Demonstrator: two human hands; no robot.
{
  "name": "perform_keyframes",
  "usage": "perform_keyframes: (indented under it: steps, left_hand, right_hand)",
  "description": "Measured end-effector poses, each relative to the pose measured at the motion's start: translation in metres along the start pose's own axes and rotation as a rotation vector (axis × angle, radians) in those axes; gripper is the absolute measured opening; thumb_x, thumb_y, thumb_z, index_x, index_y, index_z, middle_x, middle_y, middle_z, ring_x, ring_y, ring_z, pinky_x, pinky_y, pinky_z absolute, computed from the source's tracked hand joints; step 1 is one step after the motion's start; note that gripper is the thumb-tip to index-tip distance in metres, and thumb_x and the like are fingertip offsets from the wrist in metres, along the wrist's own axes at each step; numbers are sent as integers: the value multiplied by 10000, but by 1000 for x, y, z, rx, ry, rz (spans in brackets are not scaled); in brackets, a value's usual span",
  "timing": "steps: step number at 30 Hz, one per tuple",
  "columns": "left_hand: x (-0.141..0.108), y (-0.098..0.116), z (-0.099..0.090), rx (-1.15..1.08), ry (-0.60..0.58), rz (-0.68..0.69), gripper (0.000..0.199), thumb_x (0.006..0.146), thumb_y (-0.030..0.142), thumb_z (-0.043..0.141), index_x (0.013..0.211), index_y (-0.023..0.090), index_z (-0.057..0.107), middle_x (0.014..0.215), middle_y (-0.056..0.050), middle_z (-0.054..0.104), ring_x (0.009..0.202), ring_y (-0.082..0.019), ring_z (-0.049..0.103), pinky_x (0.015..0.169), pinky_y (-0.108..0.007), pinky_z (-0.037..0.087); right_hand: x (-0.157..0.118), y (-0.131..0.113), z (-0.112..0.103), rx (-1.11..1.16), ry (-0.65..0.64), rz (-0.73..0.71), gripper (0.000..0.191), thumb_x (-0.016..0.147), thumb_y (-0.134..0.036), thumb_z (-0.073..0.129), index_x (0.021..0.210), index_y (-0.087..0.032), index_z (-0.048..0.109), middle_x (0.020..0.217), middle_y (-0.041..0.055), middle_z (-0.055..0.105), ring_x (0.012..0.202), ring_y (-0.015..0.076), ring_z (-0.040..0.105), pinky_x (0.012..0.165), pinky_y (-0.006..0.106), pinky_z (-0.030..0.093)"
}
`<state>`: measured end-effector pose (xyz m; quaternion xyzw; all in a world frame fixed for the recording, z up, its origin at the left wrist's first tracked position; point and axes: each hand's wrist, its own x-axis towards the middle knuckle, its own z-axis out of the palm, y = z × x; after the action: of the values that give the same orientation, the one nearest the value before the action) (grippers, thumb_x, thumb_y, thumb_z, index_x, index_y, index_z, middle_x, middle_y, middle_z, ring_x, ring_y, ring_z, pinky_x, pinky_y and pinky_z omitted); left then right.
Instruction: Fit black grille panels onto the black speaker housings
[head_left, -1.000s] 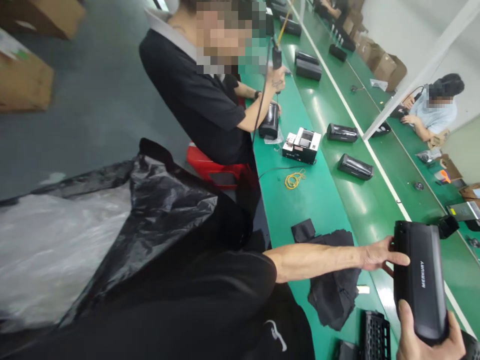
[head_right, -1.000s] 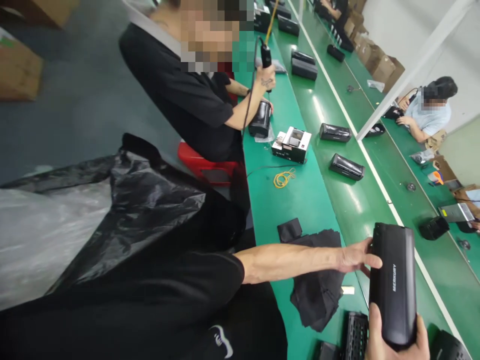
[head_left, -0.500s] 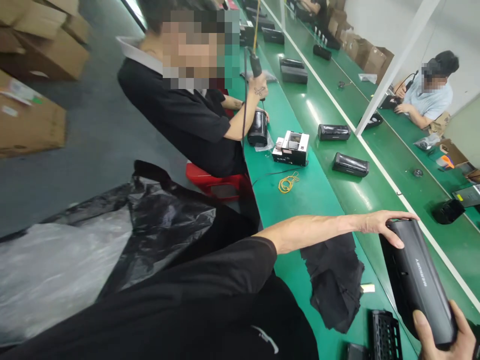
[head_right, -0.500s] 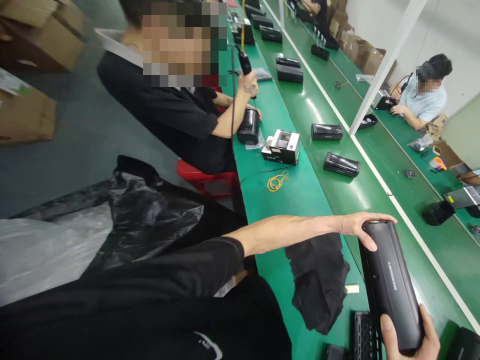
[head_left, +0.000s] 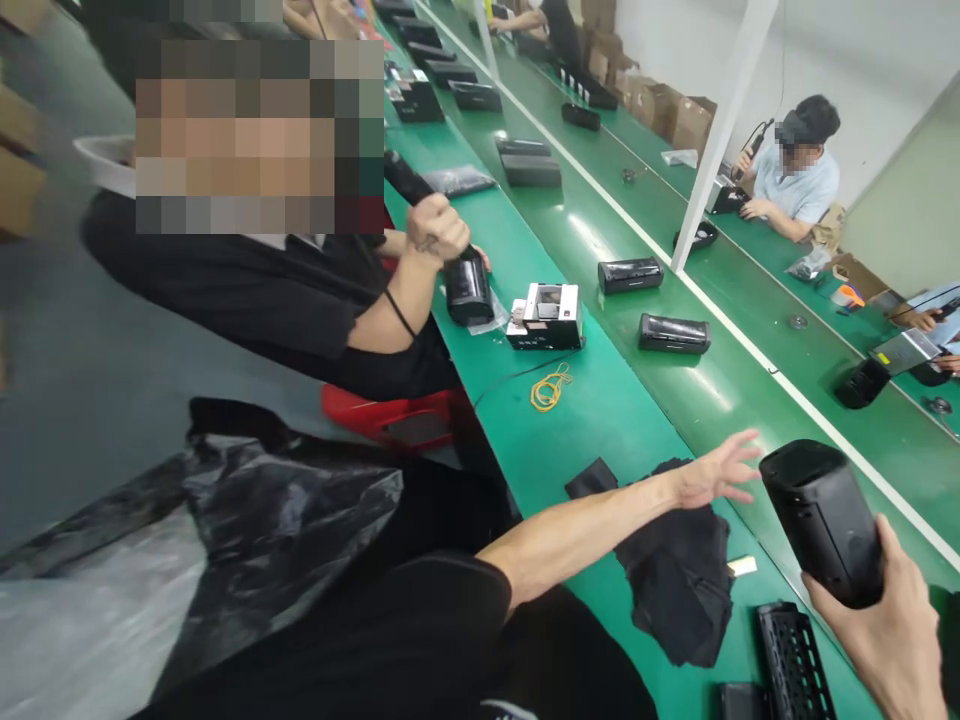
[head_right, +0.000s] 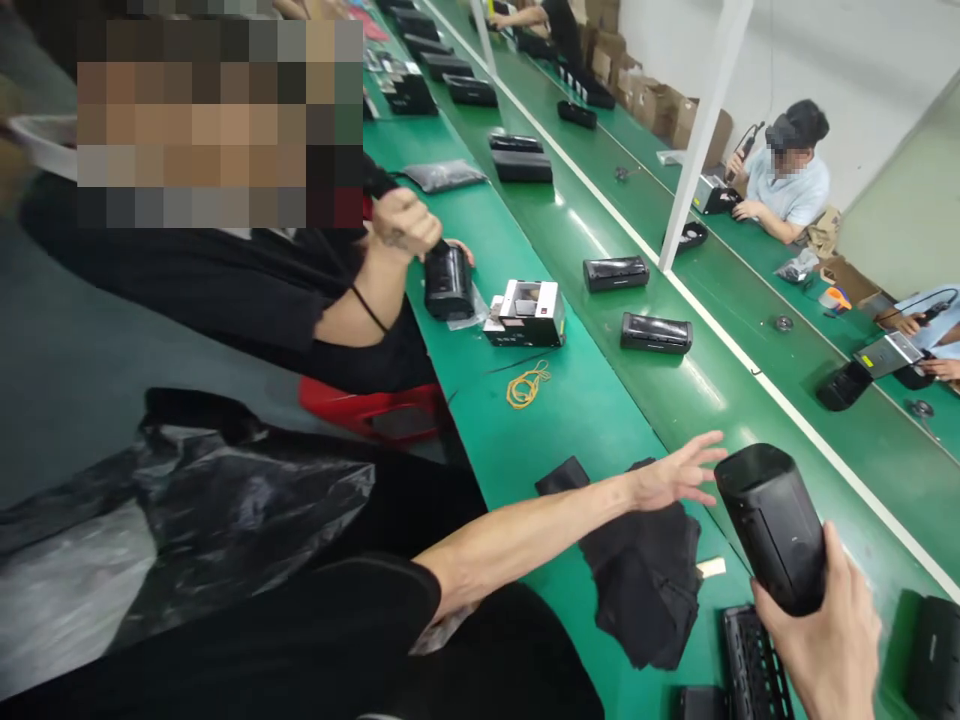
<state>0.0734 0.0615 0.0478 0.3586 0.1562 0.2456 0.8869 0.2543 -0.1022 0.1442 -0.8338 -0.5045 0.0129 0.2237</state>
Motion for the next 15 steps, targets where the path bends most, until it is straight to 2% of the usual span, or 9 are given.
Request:
perform_keyframes:
  steps: [1,3,5,7,10,12,15]
  left_hand:
    - [-2,17,0,120,-32,54,1279,542,551,988,1643,341,372,1709,-146,331,1529,-385,409,1214,-569,366]
    - [-5,39,6,353,-91,149,1292,471,483,1032,1613,287,460,1649,-126,421,1549,-400,370,1272,-505,303]
    - [-8,45,12,487,-87,219,1186,477,483,1029,1541,246,563,1553,-117,515,1497,-394,425,1273,-464,314]
    - [-16,41,13,511,-44,249,1086,518,496,1013,1492,236,607,1487,-118,555,1411,-371,497,1237,-456,367]
    - [-32,36,6,422,-12,224,1066,552,469,1004,1500,238,575,1412,-115,582,1264,-317,582,1142,-436,456]
    - [-42,38,1,332,-27,191,1063,568,441,996,1511,254,541,1366,-102,596,1174,-278,617,1064,-405,503]
    - [-49,46,0,275,-70,179,1023,559,377,996,1473,267,551,1312,-78,611,1097,-244,632,991,-367,529]
  right_hand:
    - [0,3,-2,-89,-39,-58,1106,652,-771,724,1589,-235,483,1334,200,628,1235,537,589,1031,781,423]
    - [-1,5,-2,-148,-107,-150,1030,675,-719,680,1579,-260,498,1292,184,653,1212,514,600,1025,782,413]
    - [-5,4,3,-129,-138,-190,1005,690,-690,666,1588,-276,488,1301,172,660,1217,496,595,1051,776,384]
    - [-13,6,6,-46,-135,-192,1026,694,-701,683,1596,-256,481,1388,186,628,1296,491,550,1104,745,349]
    - [-32,16,5,167,-47,-38,1270,600,-781,794,1642,-182,385,1601,234,449,1464,492,398,1183,664,310]
    - [-50,21,4,369,-34,135,1363,566,-803,838,1660,-178,317,1643,231,393,1470,474,396,1194,612,323]
    - [-74,16,4,644,-49,276,1164,667,-734,843,1615,-243,381,1592,170,466,1357,414,512,1155,544,375]
